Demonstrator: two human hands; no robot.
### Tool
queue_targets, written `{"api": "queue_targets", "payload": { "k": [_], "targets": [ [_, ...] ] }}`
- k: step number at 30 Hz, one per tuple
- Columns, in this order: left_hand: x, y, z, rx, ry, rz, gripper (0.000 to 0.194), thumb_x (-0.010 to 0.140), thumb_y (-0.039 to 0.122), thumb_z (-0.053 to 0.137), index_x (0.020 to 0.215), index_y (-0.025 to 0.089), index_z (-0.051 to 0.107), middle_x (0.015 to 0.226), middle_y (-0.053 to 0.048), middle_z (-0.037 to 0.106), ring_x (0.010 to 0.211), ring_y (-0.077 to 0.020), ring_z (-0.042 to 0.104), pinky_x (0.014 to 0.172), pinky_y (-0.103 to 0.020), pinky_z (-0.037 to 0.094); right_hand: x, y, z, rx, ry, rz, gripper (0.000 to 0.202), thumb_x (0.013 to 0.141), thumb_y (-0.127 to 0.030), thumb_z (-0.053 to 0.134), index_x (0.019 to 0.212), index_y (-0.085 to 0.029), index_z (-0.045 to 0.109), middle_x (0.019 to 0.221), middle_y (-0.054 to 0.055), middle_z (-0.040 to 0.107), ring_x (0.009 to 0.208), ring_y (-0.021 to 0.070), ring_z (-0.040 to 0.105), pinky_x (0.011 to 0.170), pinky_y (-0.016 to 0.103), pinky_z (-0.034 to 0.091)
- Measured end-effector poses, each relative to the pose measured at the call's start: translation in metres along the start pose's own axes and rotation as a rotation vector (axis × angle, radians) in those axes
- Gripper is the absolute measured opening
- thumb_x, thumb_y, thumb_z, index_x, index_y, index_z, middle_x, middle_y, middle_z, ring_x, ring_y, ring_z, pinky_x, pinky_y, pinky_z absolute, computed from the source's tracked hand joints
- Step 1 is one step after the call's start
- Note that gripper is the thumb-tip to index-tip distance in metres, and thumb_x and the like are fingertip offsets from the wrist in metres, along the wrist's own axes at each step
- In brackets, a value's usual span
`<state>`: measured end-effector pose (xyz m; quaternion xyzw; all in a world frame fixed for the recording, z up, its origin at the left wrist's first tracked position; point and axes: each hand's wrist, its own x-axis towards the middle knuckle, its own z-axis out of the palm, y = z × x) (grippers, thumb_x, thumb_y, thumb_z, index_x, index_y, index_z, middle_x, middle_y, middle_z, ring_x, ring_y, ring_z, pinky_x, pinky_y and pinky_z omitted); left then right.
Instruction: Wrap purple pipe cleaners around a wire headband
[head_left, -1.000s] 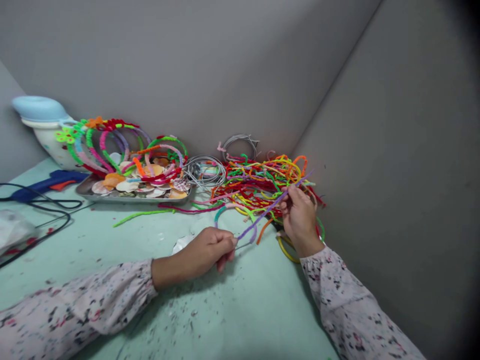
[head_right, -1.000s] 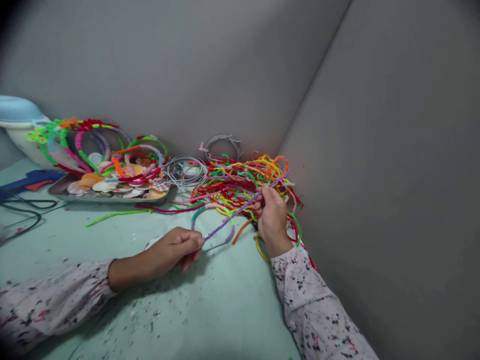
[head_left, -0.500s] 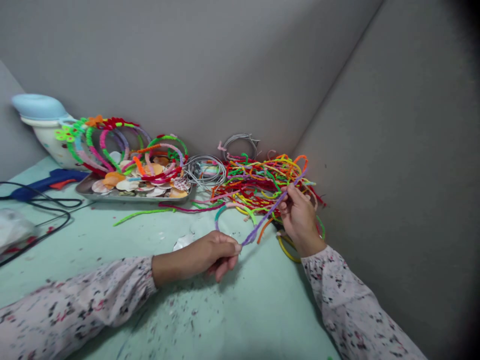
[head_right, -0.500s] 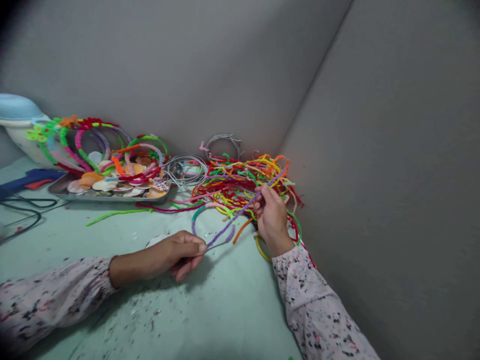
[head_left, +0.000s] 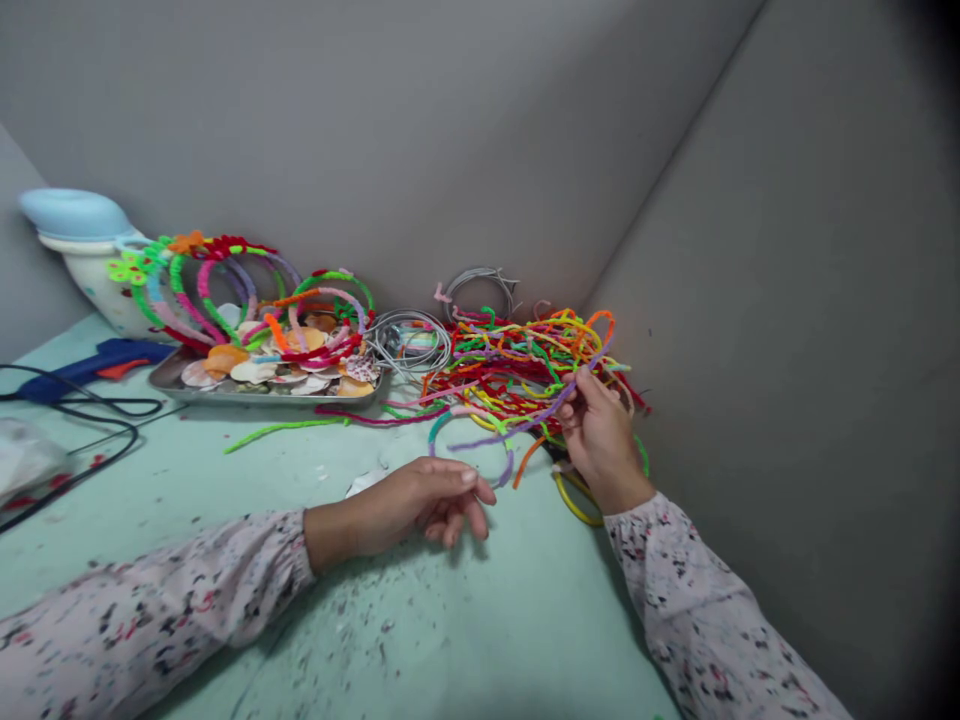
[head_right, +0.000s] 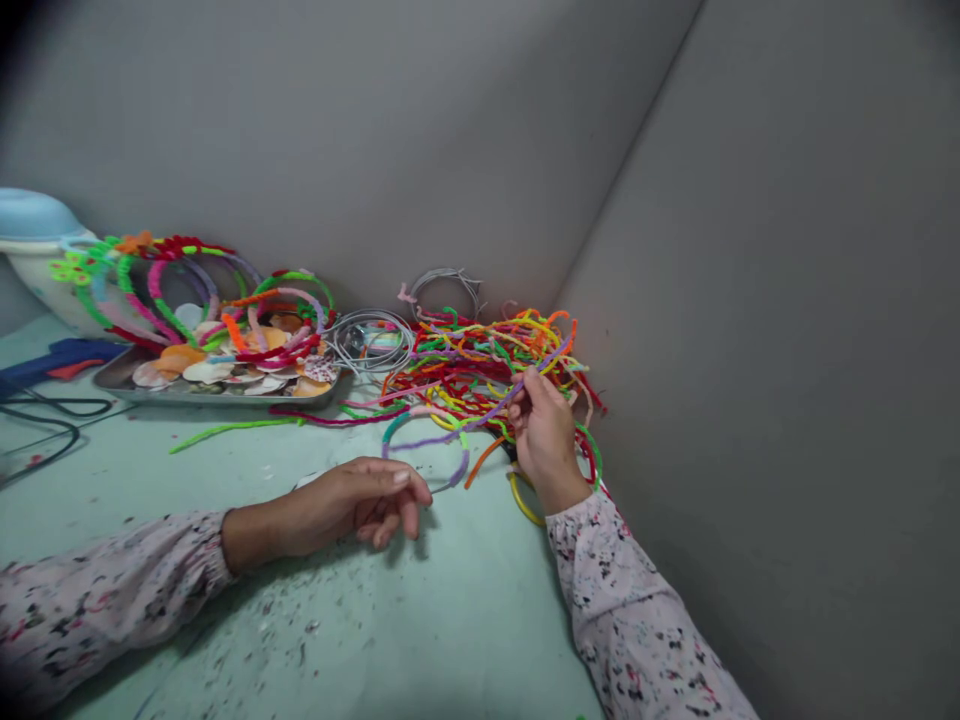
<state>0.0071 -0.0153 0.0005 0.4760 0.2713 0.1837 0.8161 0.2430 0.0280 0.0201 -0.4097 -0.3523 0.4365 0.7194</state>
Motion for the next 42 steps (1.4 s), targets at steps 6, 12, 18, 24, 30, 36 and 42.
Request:
{"api": "queue_targets", "payload": {
  "k": [6,12,18,24,30,36,42],
  "targets": [
    [0.0004,0.0040,-0.0012,0.013,0.182,0.052,0.028,0.079,0.033,0.066,0.096,0.012,0.062,0.076,-0.005,0.065,0.048,-0.0050,0.047,0.046,-0.019,0.027,0.0010,-0.0007,-0.0022,0.000,-0.009,-0.003,0.026,0.073,-0.042,0.073,0.071,-0.018,0.062,0.055,-0.007,0.051,0.041,0.0025,0.044,0.035,0.012,0.035],
    [0.0031,0.0051,-0.0029,0.146,0.339,0.199,0.037,0.075,0.030,0.070,0.105,0.014,0.055,0.078,-0.001,0.059,0.054,-0.0058,0.046,0.049,-0.020,0.031,0.0017,-0.0023,-0.0019,0.029,-0.006,0.026,0.026,0.071,-0.040,0.075,0.071,-0.017,0.062,0.056,-0.007,0.052,0.042,0.0015,0.044,0.036,0.011,0.035],
    [0.0035,0.0056,-0.0002,0.325,0.414,0.368,0.035,0.076,0.033,0.067,0.103,0.017,0.051,0.083,-0.001,0.058,0.064,-0.0092,0.051,0.058,-0.022,0.039,0.0022,-0.0044,-0.0006,-0.006,-0.023,0.042,0.027,0.070,-0.040,0.075,0.069,-0.017,0.061,0.055,-0.007,0.051,0.041,0.0026,0.043,0.034,0.013,0.033],
    [0.0049,0.0021,-0.0044,0.367,0.553,0.444,0.035,0.078,0.030,0.065,0.108,0.018,0.052,0.081,0.000,0.057,0.069,-0.0112,0.054,0.060,-0.022,0.041,0.0020,-0.0031,-0.0004,-0.028,-0.036,0.023,0.026,0.071,-0.040,0.073,0.068,-0.017,0.061,0.056,-0.007,0.051,0.041,0.0022,0.043,0.034,0.013,0.031],
    [0.0042,0.0038,-0.0032,0.434,0.590,0.416,0.019,0.080,0.029,0.061,0.094,0.017,0.056,0.074,0.001,0.060,0.063,-0.0105,0.054,0.058,-0.023,0.043,0.0027,-0.0026,-0.0004,-0.018,-0.045,0.024,0.026,0.072,-0.039,0.074,0.067,-0.017,0.060,0.055,-0.007,0.052,0.042,0.0019,0.043,0.034,0.012,0.031],
    [0.0034,0.0044,-0.0023,0.497,0.577,0.381,0.015,0.084,0.029,0.055,0.090,0.016,0.056,0.079,-0.001,0.066,0.055,-0.0085,0.054,0.055,-0.022,0.042,0.0024,-0.0031,-0.0003,-0.014,-0.052,0.022,0.026,0.073,-0.039,0.073,0.066,-0.017,0.061,0.055,-0.007,0.052,0.042,0.0018,0.043,0.034,0.011,0.032],
    [0.0080,-0.0007,-0.0079,0.517,0.555,0.319,0.019,0.086,0.033,0.052,0.088,0.015,0.055,0.077,-0.003,0.066,0.054,-0.0091,0.052,0.052,-0.022,0.040,0.0021,-0.0039,-0.0017,-0.011,-0.048,0.014,0.025,0.074,-0.040,0.073,0.071,-0.017,0.064,0.056,-0.006,0.053,0.042,0.0023,0.046,0.034,0.011,0.032]
  ]
}}
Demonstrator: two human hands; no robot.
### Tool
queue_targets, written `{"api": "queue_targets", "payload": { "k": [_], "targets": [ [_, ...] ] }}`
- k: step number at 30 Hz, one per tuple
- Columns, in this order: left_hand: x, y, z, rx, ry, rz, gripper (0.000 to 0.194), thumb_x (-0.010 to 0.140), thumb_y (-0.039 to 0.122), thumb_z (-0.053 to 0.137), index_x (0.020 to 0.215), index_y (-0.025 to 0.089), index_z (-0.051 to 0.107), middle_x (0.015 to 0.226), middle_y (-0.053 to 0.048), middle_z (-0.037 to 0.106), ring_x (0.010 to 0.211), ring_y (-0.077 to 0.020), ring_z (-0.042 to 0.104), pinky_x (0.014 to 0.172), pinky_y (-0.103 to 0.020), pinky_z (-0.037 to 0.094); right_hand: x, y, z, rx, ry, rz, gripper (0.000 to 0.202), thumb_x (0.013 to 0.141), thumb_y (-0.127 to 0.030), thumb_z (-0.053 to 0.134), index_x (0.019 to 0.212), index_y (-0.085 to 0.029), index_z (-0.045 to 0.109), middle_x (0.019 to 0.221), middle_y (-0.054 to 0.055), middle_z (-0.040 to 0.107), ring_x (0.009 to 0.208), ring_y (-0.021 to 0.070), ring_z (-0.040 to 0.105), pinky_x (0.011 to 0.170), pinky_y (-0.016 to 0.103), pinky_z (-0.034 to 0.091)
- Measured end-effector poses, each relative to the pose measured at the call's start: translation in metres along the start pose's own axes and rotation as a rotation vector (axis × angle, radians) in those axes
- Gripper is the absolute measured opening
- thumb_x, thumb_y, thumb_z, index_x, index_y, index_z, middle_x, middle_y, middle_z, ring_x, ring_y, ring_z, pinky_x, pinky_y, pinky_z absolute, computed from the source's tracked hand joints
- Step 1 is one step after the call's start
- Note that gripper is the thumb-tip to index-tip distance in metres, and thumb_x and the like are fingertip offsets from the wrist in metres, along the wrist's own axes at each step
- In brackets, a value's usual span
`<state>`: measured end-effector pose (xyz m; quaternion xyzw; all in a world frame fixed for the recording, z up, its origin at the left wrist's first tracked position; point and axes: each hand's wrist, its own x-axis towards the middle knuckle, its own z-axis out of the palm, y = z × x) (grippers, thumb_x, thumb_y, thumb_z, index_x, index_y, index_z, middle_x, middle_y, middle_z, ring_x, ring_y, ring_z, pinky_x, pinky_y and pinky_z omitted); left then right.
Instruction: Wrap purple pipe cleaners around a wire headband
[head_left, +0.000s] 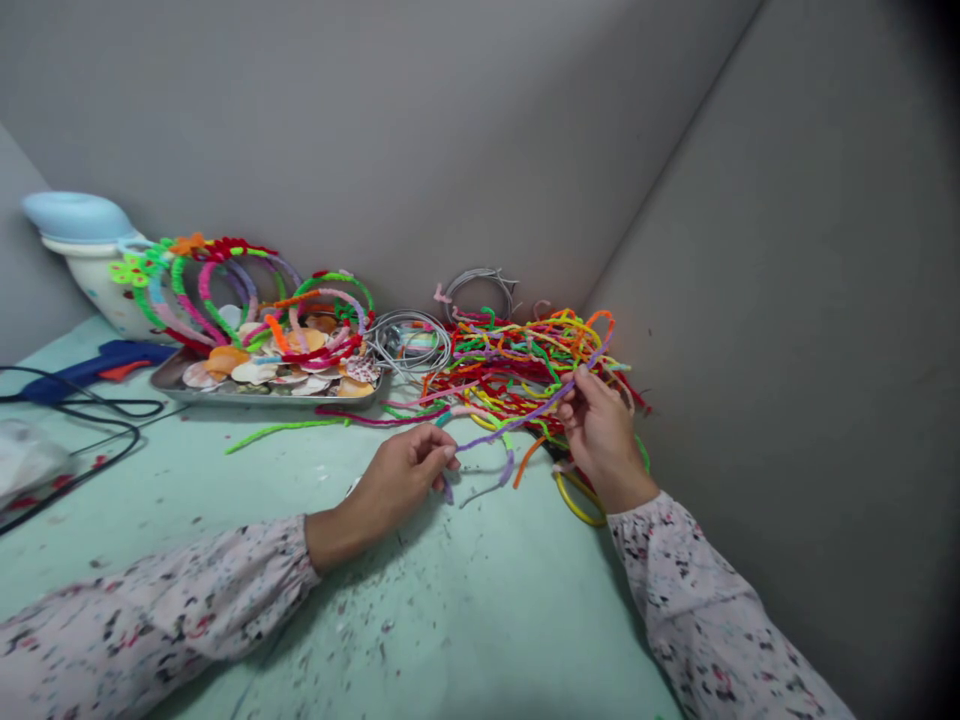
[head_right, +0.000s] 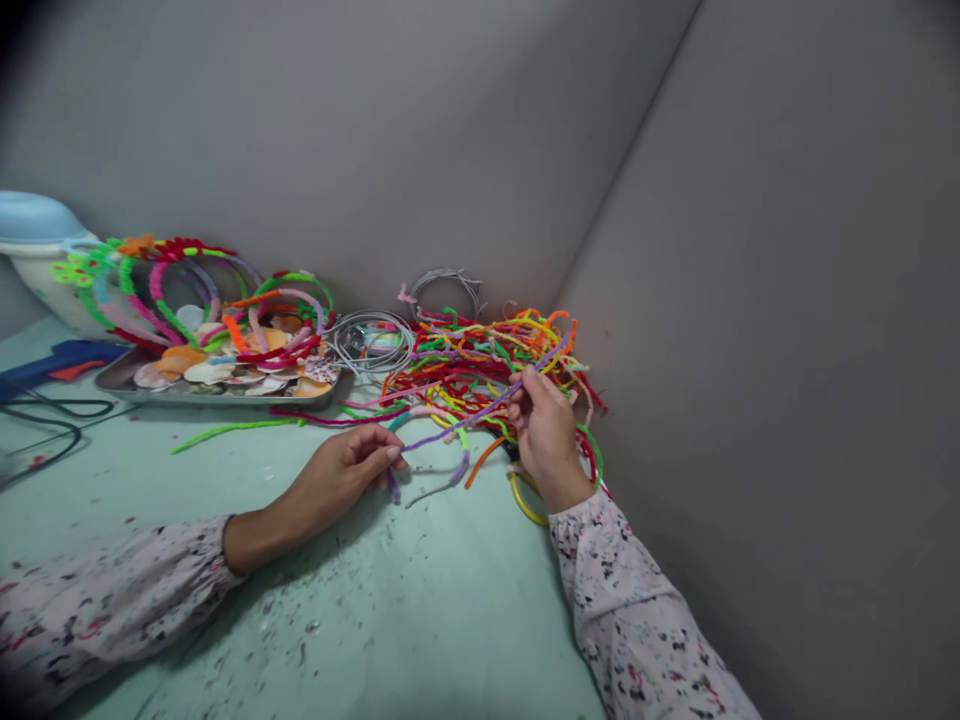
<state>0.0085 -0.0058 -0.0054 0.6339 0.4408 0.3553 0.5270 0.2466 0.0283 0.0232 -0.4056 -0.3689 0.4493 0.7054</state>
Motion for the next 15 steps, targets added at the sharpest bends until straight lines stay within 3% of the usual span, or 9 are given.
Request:
{"api": "queue_targets", "payload": {
  "k": [8,15],
  "targets": [
    [-0.001,-0.007,0.001,0.141,-0.126,-0.045,0.019,0.086,0.036,0.048,0.085,0.018,0.055,0.071,0.000,0.066,0.055,-0.0119,0.051,0.053,-0.023,0.038,0.001,0.000,0.000,-0.002,0.014,-0.018,0.024,0.075,-0.040,0.072,0.072,-0.017,0.065,0.058,-0.006,0.055,0.042,0.0024,0.046,0.035,0.012,0.034],
    [-0.007,0.006,-0.003,0.349,-0.139,0.095,0.027,0.092,0.032,0.037,0.075,0.017,0.052,0.071,0.001,0.059,0.068,-0.0142,0.051,0.066,-0.026,0.036,0.002,-0.002,0.000,-0.037,0.022,-0.052,0.023,0.077,-0.040,0.070,0.072,-0.018,0.064,0.058,-0.006,0.053,0.042,0.0024,0.046,0.034,0.012,0.032]
  ]
}}
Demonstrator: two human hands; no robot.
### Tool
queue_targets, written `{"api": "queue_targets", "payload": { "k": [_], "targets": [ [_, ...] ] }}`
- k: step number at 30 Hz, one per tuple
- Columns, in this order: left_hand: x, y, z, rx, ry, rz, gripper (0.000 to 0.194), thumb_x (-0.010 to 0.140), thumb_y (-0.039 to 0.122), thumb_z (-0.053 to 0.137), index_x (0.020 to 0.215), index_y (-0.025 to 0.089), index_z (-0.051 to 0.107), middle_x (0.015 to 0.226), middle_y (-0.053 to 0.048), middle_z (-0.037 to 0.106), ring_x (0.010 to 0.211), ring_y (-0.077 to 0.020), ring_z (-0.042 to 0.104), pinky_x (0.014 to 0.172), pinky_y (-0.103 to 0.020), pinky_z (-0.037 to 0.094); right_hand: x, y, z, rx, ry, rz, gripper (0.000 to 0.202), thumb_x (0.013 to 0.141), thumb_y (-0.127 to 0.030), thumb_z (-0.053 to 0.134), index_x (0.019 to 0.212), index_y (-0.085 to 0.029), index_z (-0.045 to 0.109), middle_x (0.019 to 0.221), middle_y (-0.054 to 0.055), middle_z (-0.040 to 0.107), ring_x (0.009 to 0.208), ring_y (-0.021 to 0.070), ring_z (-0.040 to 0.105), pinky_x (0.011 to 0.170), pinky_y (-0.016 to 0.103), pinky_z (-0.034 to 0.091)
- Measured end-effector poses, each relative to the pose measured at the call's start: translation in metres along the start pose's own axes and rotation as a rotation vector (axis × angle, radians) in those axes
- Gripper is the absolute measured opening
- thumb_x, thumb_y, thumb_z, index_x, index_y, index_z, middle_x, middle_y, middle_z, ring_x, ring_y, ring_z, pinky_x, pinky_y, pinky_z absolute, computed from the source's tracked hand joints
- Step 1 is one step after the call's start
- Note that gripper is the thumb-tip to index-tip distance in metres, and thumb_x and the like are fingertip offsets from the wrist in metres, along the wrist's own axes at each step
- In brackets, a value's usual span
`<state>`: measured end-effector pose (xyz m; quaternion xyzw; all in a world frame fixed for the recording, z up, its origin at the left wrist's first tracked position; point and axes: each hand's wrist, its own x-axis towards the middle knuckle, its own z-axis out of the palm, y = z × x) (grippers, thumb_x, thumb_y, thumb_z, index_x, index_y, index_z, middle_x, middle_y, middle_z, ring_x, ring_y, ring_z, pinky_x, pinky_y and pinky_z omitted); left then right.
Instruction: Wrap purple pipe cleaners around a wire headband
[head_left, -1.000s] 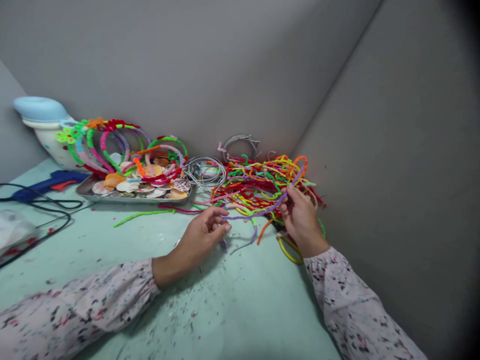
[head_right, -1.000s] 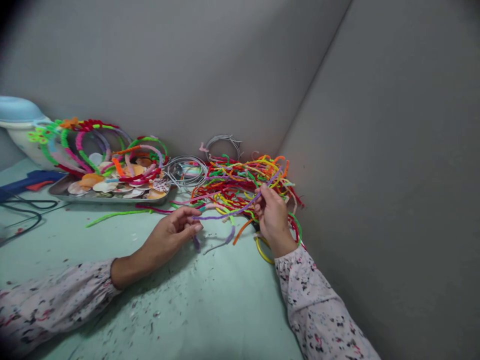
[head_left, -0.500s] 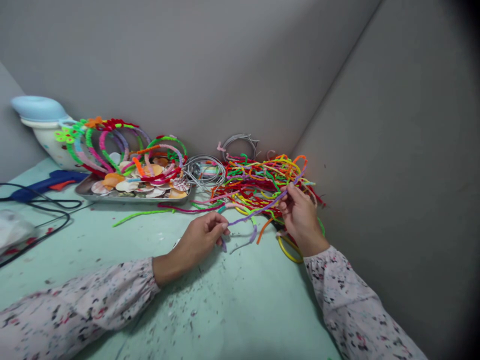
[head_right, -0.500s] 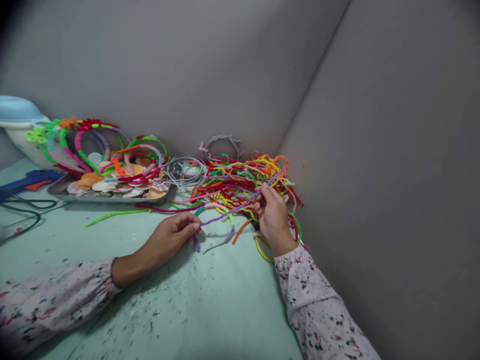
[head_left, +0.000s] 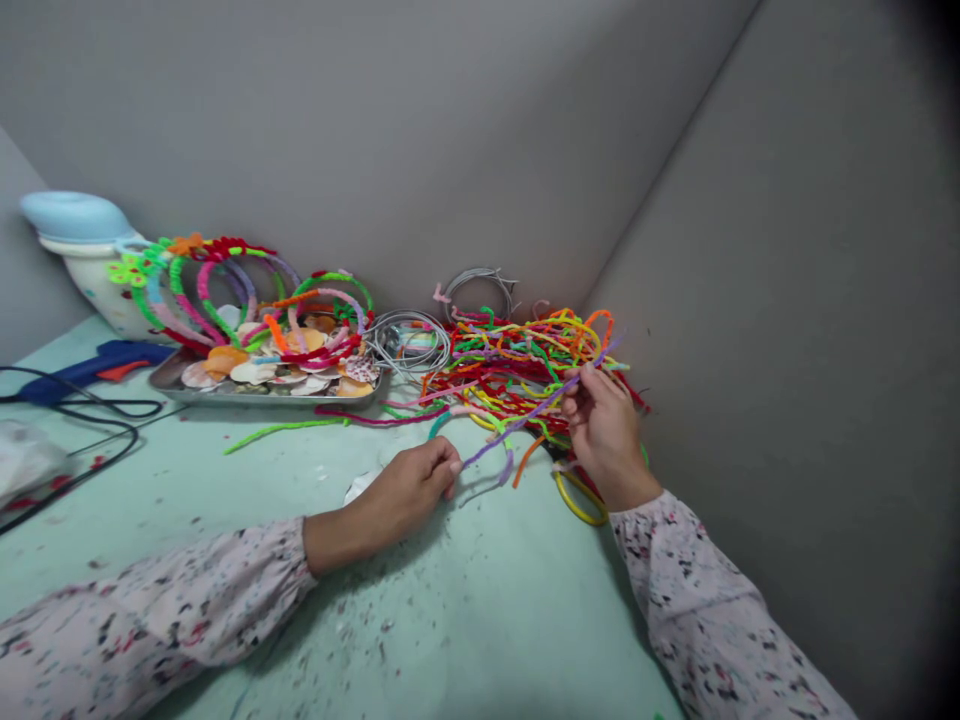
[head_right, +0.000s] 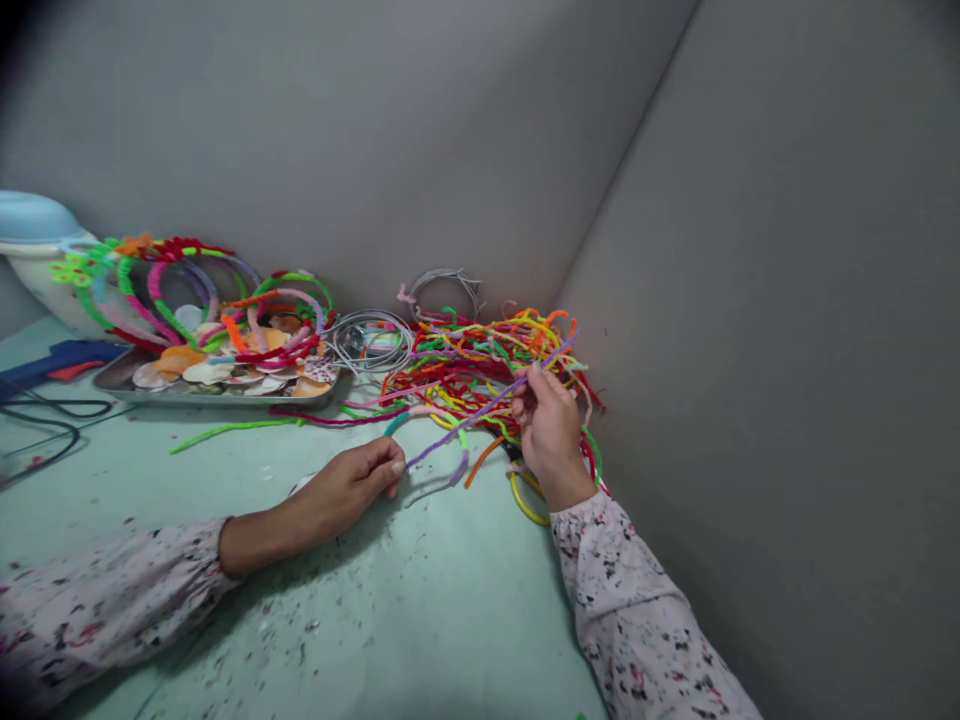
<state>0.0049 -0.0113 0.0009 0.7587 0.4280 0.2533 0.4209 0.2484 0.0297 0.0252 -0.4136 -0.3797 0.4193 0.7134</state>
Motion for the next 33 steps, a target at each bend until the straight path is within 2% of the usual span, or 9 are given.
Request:
{"api": "queue_targets", "payload": {
  "k": [6,14,20,25,31,33],
  "targets": [
    [-0.005,0.004,0.001,-0.010,-0.138,-0.020,0.030,0.093,0.035,0.035,0.073,0.018,0.048,0.067,0.002,0.052,0.065,-0.0137,0.046,0.062,-0.025,0.033,0.000,0.000,-0.001,-0.031,-0.008,-0.024,0.024,0.077,-0.040,0.069,0.072,-0.017,0.063,0.057,-0.006,0.052,0.042,0.0025,0.046,0.034,0.012,0.031],
    [-0.007,0.008,0.003,-0.195,-0.297,-0.058,0.025,0.088,0.029,0.039,0.067,0.017,0.044,0.060,0.004,0.045,0.058,-0.0103,0.038,0.058,-0.023,0.029,0.000,0.002,-0.001,-0.035,-0.019,-0.021,0.020,0.076,-0.037,0.068,0.072,-0.017,0.065,0.059,-0.005,0.054,0.042,0.0022,0.044,0.035,0.013,0.030],
    [-0.010,0.019,0.003,-0.314,-0.431,-0.061,0.025,0.087,0.027,0.041,0.064,0.017,0.042,0.060,0.004,0.043,0.055,-0.0088,0.034,0.053,-0.022,0.027,-0.002,0.005,0.002,-0.044,-0.007,-0.025,0.020,0.074,-0.037,0.069,0.070,-0.017,0.065,0.058,-0.006,0.055,0.041,0.0018,0.043,0.035,0.013,0.030],
    [-0.012,0.022,0.004,-0.348,-0.472,-0.051,0.027,0.089,0.029,0.042,0.065,0.017,0.041,0.060,0.004,0.044,0.053,-0.0079,0.033,0.051,-0.021,0.027,-0.002,0.007,0.002,-0.027,-0.013,0.006,0.020,0.073,-0.037,0.070,0.072,-0.018,0.064,0.056,-0.006,0.053,0.041,0.0022,0.042,0.034,0.012,0.029],
    [-0.012,0.008,0.012,-0.450,-0.454,-0.133,0.030,0.088,0.037,0.043,0.066,0.017,0.044,0.058,0.004,0.046,0.049,-0.0072,0.033,0.047,-0.020,0.025,0.003,0.000,-0.006,0.001,-0.118,0.124,0.021,0.071,-0.035,0.074,0.078,-0.017,0.065,0.057,-0.007,0.049,0.040,0.0006,0.038,0.033,0.011,0.028],
    [-0.012,0.005,0.014,-0.445,-0.472,-0.152,0.028,0.086,0.036,0.044,0.066,0.017,0.045,0.055,0.004,0.047,0.046,-0.0069,0.032,0.044,-0.020,0.024,0.006,-0.005,-0.009,0.031,-0.132,0.149,0.018,0.068,-0.030,0.075,0.075,-0.017,0.064,0.055,-0.008,0.047,0.039,0.0004,0.035,0.033,0.011,0.028]
  ]
}}
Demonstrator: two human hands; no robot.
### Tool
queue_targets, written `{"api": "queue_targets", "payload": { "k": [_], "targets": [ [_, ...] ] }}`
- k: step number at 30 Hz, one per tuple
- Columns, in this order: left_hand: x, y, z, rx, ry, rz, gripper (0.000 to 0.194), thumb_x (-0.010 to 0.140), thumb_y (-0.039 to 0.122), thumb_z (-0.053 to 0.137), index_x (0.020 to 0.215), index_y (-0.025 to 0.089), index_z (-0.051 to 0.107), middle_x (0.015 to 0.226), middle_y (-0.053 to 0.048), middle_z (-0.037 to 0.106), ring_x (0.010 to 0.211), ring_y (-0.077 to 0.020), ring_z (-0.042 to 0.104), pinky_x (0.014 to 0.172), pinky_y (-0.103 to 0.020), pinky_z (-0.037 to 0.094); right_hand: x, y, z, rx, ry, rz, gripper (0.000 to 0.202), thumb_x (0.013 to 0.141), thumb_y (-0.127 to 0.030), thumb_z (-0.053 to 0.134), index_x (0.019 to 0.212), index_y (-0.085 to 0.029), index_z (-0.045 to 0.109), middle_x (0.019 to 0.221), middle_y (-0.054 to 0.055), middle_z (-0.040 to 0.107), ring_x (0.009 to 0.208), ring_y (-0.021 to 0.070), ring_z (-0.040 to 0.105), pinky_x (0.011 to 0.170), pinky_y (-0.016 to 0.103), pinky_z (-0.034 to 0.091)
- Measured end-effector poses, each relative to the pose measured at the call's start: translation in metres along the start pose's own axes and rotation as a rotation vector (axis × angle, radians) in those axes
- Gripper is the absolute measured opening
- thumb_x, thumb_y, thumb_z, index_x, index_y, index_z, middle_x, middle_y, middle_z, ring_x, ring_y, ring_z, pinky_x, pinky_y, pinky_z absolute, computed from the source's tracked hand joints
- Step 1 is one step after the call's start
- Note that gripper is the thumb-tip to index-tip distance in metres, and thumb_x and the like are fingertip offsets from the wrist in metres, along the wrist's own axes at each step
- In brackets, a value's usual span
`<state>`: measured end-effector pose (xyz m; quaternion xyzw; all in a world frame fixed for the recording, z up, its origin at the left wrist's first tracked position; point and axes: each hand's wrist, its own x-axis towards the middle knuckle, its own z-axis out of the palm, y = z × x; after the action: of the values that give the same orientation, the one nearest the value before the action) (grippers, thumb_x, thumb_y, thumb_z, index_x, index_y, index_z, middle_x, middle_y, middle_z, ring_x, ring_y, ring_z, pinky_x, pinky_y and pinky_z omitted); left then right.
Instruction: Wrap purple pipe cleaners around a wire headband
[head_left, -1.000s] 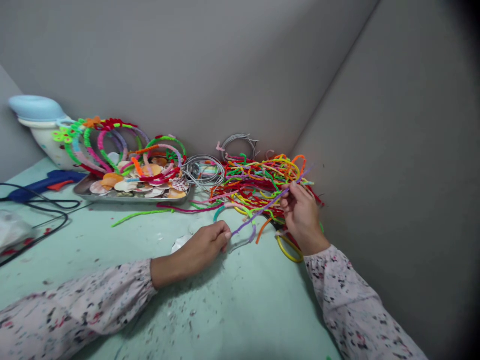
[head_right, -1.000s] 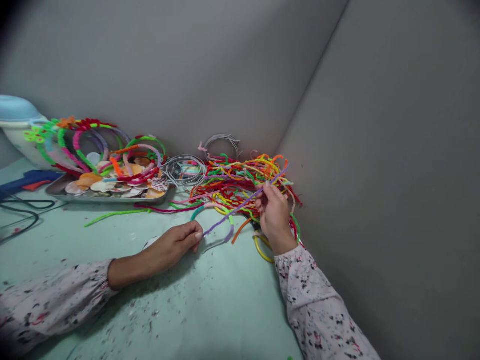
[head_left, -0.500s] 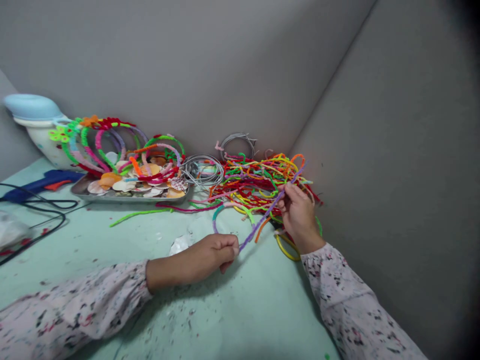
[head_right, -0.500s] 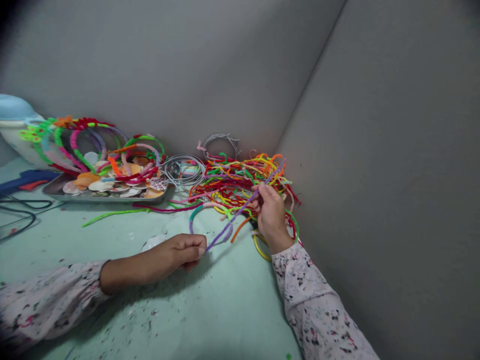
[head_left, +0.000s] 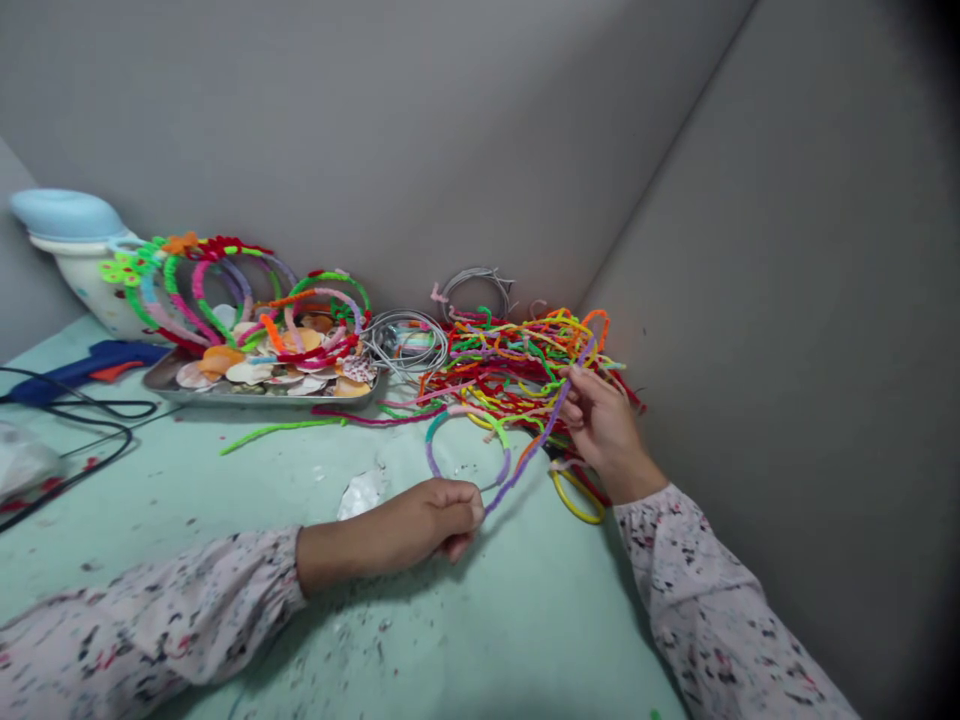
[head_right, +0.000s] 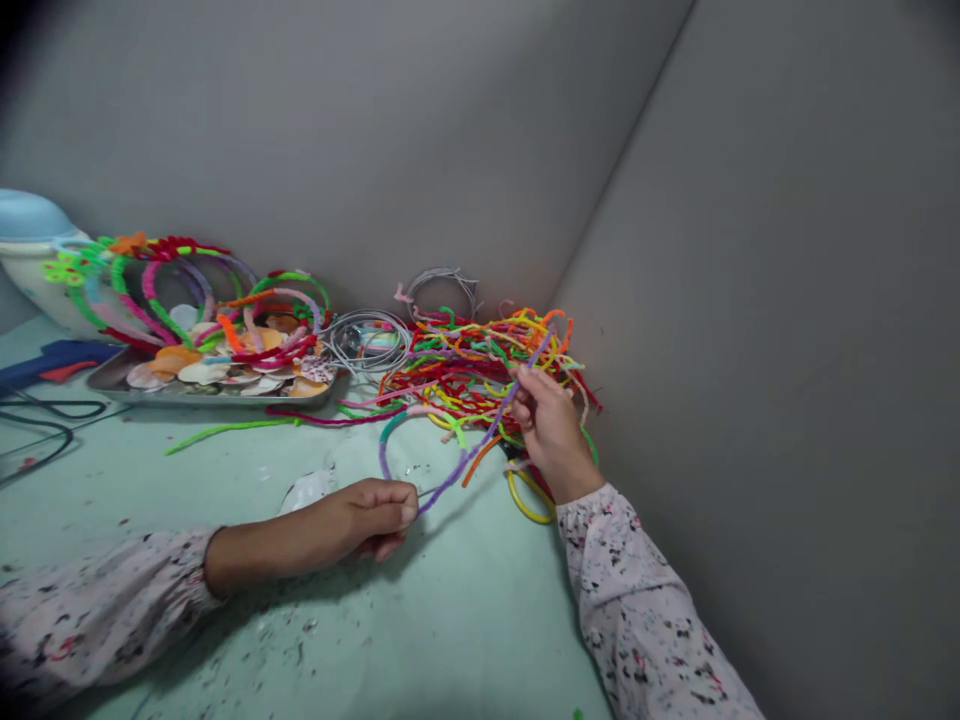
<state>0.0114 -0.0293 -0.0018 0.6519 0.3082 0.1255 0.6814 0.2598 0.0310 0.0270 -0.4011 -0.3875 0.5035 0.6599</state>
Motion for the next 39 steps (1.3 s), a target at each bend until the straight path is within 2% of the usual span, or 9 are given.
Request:
{"api": "queue_targets", "payload": {
  "k": [4,6,9,22,26,30,34,39],
  "targets": [
    [0.000,0.000,0.000,0.014,-0.036,-0.050,0.020,0.083,0.031,0.045,0.068,0.017,0.046,0.052,0.004,0.049,0.042,-0.0064,0.031,0.041,-0.019,0.024,0.004,-0.014,-0.009,0.077,0.026,-0.006,0.016,0.067,-0.024,0.074,0.070,-0.017,0.059,0.050,-0.010,0.043,0.036,0.0008,0.032,0.030,0.011,0.026],
    [0.000,0.000,-0.001,0.007,-0.048,-0.065,0.018,0.082,0.029,0.046,0.068,0.017,0.047,0.052,0.004,0.050,0.041,-0.0060,0.031,0.041,-0.018,0.025,0.006,-0.020,-0.014,0.101,0.077,0.013,0.014,0.070,-0.025,0.071,0.074,-0.017,0.060,0.050,-0.010,0.044,0.033,0.0007,0.031,0.028,0.011,0.025],
    [0.000,0.000,-0.001,-0.017,-0.056,-0.081,0.019,0.083,0.030,0.046,0.069,0.017,0.047,0.051,0.004,0.051,0.041,-0.0059,0.032,0.041,-0.018,0.025,0.009,-0.026,-0.022,0.119,0.065,0.029,0.014,0.076,-0.030,0.067,0.075,-0.018,0.060,0.051,-0.009,0.045,0.033,0.0012,0.033,0.028,0.012,0.026],
    [-0.001,0.000,-0.001,-0.057,-0.092,-0.073,0.018,0.082,0.029,0.045,0.069,0.017,0.048,0.052,0.003,0.051,0.042,-0.0065,0.033,0.042,-0.019,0.025,0.019,-0.033,-0.040,0.144,0.142,0.015,0.021,0.083,-0.032,0.063,0.070,-0.016,0.055,0.048,-0.010,0.043,0.031,0.0007,0.032,0.026,0.012,0.027],
    [-0.001,-0.001,-0.002,-0.042,-0.058,-0.050,0.016,0.080,0.026,0.044,0.067,0.017,0.046,0.051,0.004,0.048,0.043,-0.0067,0.032,0.042,-0.019,0.023,0.022,-0.033,-0.050,0.102,0.186,0.007,0.021,0.080,-0.031,0.064,0.069,-0.017,0.054,0.048,-0.010,0.045,0.031,0.0010,0.035,0.026,0.012,0.027],
    [-0.003,0.008,-0.001,-0.052,-0.020,0.038,0.018,0.077,0.026,0.045,0.062,0.017,0.043,0.052,0.005,0.043,0.046,-0.0067,0.031,0.044,-0.020,0.022,0.024,-0.032,-0.056,0.090,0.259,-0.052,0.020,0.079,-0.026,0.065,0.067,-0.017,0.052,0.050,-0.009,0.048,0.032,0.0008,0.038,0.026,0.012,0.028],
    [-0.005,0.018,-0.001,-0.115,0.015,0.053,0.020,0.073,0.028,0.048,0.058,0.018,0.040,0.049,0.005,0.038,0.044,-0.0065,0.027,0.043,-0.022,0.019,0.025,-0.032,-0.055,0.096,0.281,-0.085,0.021,0.079,-0.024,0.064,0.065,-0.017,0.051,0.050,-0.008,0.048,0.033,0.0010,0.038,0.026,0.011,0.028],
    [-0.003,0.016,-0.003,-0.267,0.042,0.032,0.026,0.079,0.034,0.050,0.061,0.017,0.042,0.050,0.005,0.041,0.044,-0.0059,0.027,0.042,-0.021,0.017,0.024,-0.031,-0.051,0.114,0.295,-0.043,0.021,0.082,-0.028,0.063,0.068,-0.017,0.053,0.049,-0.009,0.046,0.033,0.0014,0.037,0.026,0.011,0.028]
  ]
}}
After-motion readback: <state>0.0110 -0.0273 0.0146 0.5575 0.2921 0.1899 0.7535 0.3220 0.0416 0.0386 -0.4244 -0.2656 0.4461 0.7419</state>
